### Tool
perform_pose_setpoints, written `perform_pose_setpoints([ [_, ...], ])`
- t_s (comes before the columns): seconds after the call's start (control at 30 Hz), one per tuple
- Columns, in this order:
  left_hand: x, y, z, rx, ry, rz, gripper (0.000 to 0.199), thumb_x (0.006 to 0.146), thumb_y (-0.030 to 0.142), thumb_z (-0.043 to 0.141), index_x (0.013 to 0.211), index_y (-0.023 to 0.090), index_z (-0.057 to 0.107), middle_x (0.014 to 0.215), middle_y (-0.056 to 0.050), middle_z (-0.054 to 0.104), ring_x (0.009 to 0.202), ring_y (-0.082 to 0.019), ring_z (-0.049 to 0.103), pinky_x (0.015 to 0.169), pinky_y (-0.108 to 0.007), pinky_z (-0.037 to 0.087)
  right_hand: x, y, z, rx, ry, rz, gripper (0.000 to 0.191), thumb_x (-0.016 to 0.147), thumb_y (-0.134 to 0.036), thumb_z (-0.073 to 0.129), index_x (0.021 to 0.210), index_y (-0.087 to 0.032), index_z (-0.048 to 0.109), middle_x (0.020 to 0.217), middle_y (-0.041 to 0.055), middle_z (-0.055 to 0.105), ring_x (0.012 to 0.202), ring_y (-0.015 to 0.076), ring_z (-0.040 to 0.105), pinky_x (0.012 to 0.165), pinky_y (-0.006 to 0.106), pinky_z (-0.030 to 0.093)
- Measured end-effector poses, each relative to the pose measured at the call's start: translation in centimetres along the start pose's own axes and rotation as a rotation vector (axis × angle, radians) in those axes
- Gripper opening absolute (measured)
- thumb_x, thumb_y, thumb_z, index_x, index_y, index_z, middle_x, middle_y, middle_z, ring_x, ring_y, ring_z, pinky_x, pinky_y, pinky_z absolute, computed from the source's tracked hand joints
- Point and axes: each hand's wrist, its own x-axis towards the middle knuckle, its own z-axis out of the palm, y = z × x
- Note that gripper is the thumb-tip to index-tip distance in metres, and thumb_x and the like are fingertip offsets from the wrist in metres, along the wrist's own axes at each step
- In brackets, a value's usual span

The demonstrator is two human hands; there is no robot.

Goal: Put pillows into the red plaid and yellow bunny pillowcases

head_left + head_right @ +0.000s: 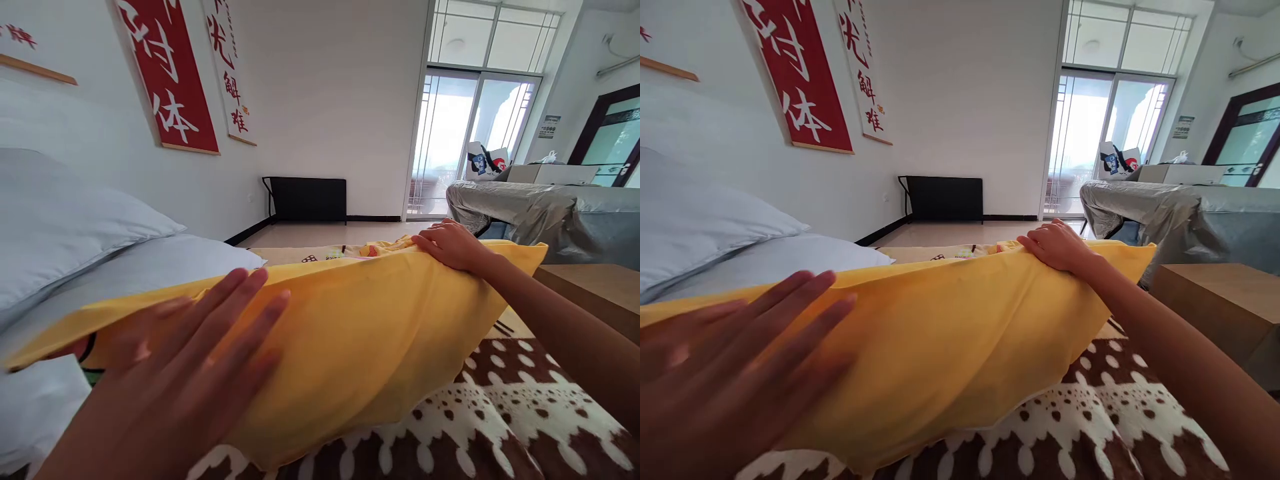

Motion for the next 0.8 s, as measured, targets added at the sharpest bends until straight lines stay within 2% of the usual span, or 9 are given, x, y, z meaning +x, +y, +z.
perform_pose_setpoints([
  [0.07, 2.2, -2.0, 1.4, -0.023, -0.127, 0.031, 0.05, 0.09, 0.038, 0.039, 0.136, 0.02, 0.046, 0.13, -0.013, 0.059, 0.118, -0.034, 0.055, 0.088, -0.053, 0.039, -0.8, 0.8, 0.0, 0.026, 0.007, 0.017, 0.053, 0.098, -0.043, 0.022, 0.072, -0.02, 0.062, 0.073, 0.0056, 0.067, 0.073, 0.0202, 0.059, 0.077, 0.034, 0.034],
  [0.17, 2.4, -3.8, 3.2, -0.107, -0.215, 0.003, 0.036, 0.094, 0.038, 0.037, 0.114, 0.017, 0.057, 0.114, -0.009, 0.068, 0.102, -0.026, 0.063, 0.086, -0.042, 0.039, -2.8, 3.0, 0.4, 0.063, 0.022, 0.06, 0.054, 0.097, -0.045, 0.02, 0.075, -0.02, 0.063, 0.076, 0.0067, 0.068, 0.075, 0.0215, 0.059, 0.077, 0.034, 0.036],
  [0.27, 0.5, -4.8, 3.7, -0.13, -0.134, 0.048, 0.03, 0.091, 0.033, 0.043, 0.113, 0.018, 0.056, 0.107, -0.008, 0.069, 0.098, -0.026, 0.062, 0.085, -0.039, 0.039, -5.3, 5.6, 1.1, 0.086, 0.054, 0.13, 0.054, 0.097, -0.046, 0.02, 0.078, -0.02, 0.063, 0.078, 0.0087, 0.068, 0.076, 0.0234, 0.06, 0.077, 0.036, 0.037],
  [0.4, -2.4, -6.3, 3.3, -0.155, -0.01, 0.111, 0.06, 0.086, 0.035, 0.049, 0.144, 0.027, 0.033, 0.109, -0.011, 0.065, 0.094, -0.029, 0.061, 0.083, -0.041, 0.041, -8.9, 8.3, 1.9, 0.099, 0.138, 0.154, 0.041, 0.094, -0.04, 0.03, 0.097, -0.019, 0.065, 0.095, 0.013, 0.07, 0.09, 0.0285, 0.062, 0.085, 0.041, 0.036],
  [0.47, -3.5, -7.1, 3.2, -0.144, 0.023, 0.115, 0.069, 0.085, 0.037, 0.051, 0.149, 0.029, 0.024, 0.103, -0.012, 0.065, 0.086, -0.03, 0.062, 0.079, -0.042, 0.043, -10.5, 8.9, 2.4, 0.135, 0.229, 0.207, 0.033, 0.09, -0.039, 0.038, 0.096, -0.022, 0.065, 0.095, 0.0141, 0.07, 0.091, 0.0304, 0.062, 0.087, 0.042, 0.035],
  [0.53, -4.5, -7.7, 3.3, -0.118, 0.046, 0.12, 0.069, 0.085, 0.035, 0.052, 0.148, 0.028, 0.025, 0.096, -0.012, 0.066, 0.081, -0.029, 0.062, 0.077, -0.042, 0.044, -11.7, 8.9, 3.1, 0.2, 0.347, 0.303, 0.024, 0.085, -0.039, 0.046, 0.087, -0.025, 0.064, 0.09, 0.014, 0.068, 0.086, 0.0306, 0.06, 0.084, 0.042, 0.035],
  [0.63, -5.2, -8.0, 3.6, -0.105, 0.055, 0.137, 0.056, 0.087, 0.026, 0.05, 0.141, 0.025, 0.036, 0.089, -0.01, 0.066, 0.077, -0.027, 0.062, 0.076, -0.04, 0.046, -11.9, 7.9, 4.3, 0.293, 0.494, 0.45, 0.02, 0.081, -0.042, 0.049, 0.073, -0.025, 0.057, 0.075, 0.011, 0.063, 0.069, 0.026, 0.054, 0.069, 0.039, 0.034],
  [0.73, -4.9, -7.2, 3.9, -0.127, 0.073, 0.11, 0.035, 0.087, 0.013, 0.048, 0.12, 0.025, 0.048, 0.086, -0.006, 0.066, 0.075, -0.022, 0.061, 0.077, -0.036, 0.047, -10.1, 5.6, 5.0, 0.417, 0.61, 0.555, 0.032, 0.083, -0.047, 0.043, 0.061, -0.023, 0.041, 0.054, 0.001, 0.043, 0.053, 0.0172, 0.038, 0.056, 0.033, 0.026],
  [0.8, -3.8, -6.1, 4.1, -0.175, 0.123, 0.033, 0.028, 0.086, 0.006, 0.048, 0.106, 0.025, 0.05, 0.083, -0.003, 0.063, 0.072, -0.018, 0.057, 0.076, -0.033, 0.048, -8.3, 3.5, 4.8, 0.554, 0.648, 0.568, 0.038, 0.084, -0.05, 0.038, 0.058, -0.023, 0.033, 0.053, -0.0027, 0.032, 0.051, 0.0132, 0.03, 0.052, 0.029, 0.024],
])
